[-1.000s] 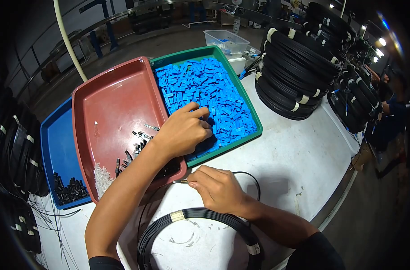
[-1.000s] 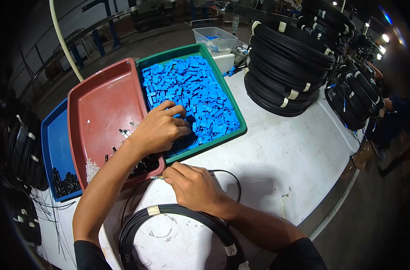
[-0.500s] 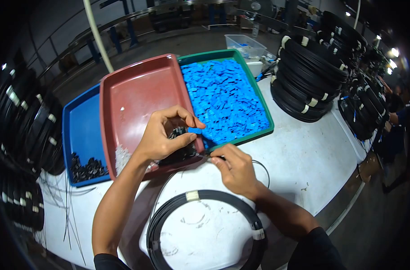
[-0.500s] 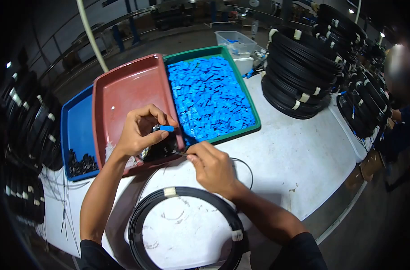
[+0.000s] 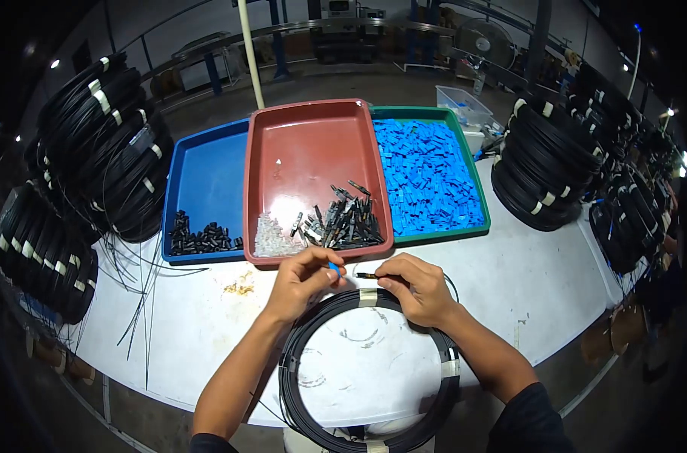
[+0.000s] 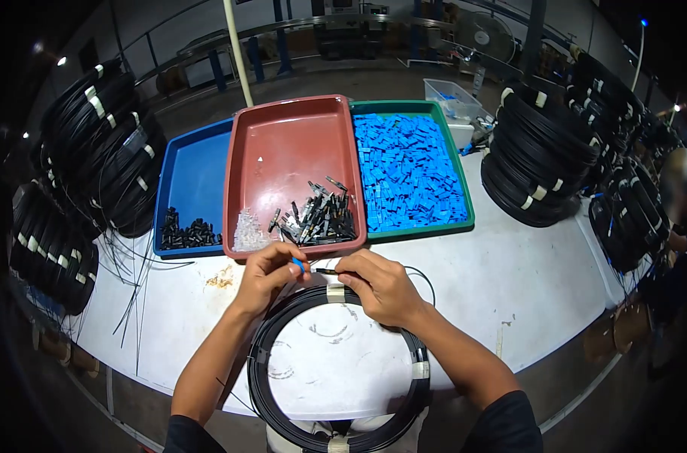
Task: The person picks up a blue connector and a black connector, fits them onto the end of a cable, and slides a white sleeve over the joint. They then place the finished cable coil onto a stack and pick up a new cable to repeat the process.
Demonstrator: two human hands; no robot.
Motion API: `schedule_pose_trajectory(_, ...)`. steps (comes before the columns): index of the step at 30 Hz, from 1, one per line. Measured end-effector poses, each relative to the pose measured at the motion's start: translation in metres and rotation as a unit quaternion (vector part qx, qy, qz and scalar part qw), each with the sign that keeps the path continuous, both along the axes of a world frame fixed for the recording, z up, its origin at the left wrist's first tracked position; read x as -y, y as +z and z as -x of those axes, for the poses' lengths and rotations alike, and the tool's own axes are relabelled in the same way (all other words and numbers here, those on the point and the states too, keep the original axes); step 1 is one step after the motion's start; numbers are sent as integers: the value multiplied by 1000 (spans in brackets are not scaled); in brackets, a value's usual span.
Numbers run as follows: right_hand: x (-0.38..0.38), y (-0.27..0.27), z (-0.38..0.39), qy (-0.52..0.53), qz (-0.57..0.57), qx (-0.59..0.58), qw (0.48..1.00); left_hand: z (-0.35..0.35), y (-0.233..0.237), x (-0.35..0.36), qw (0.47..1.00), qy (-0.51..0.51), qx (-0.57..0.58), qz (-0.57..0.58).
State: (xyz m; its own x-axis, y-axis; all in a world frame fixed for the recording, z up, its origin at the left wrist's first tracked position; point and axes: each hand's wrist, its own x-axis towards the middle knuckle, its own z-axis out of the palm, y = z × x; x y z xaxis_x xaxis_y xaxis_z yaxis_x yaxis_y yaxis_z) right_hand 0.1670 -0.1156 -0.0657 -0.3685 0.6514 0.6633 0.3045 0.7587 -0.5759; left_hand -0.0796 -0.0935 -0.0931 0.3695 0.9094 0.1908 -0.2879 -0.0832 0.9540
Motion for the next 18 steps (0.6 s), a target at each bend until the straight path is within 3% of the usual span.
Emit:
schedule_pose_trajectory(9,-2,-4,2,24,19,42,999,-4,-4,4,999,-28,-30,-10)
schedule_pose_trajectory(18,-5,-8,1,38,19,72,997,-11,4,9,996,8,-37,-76)
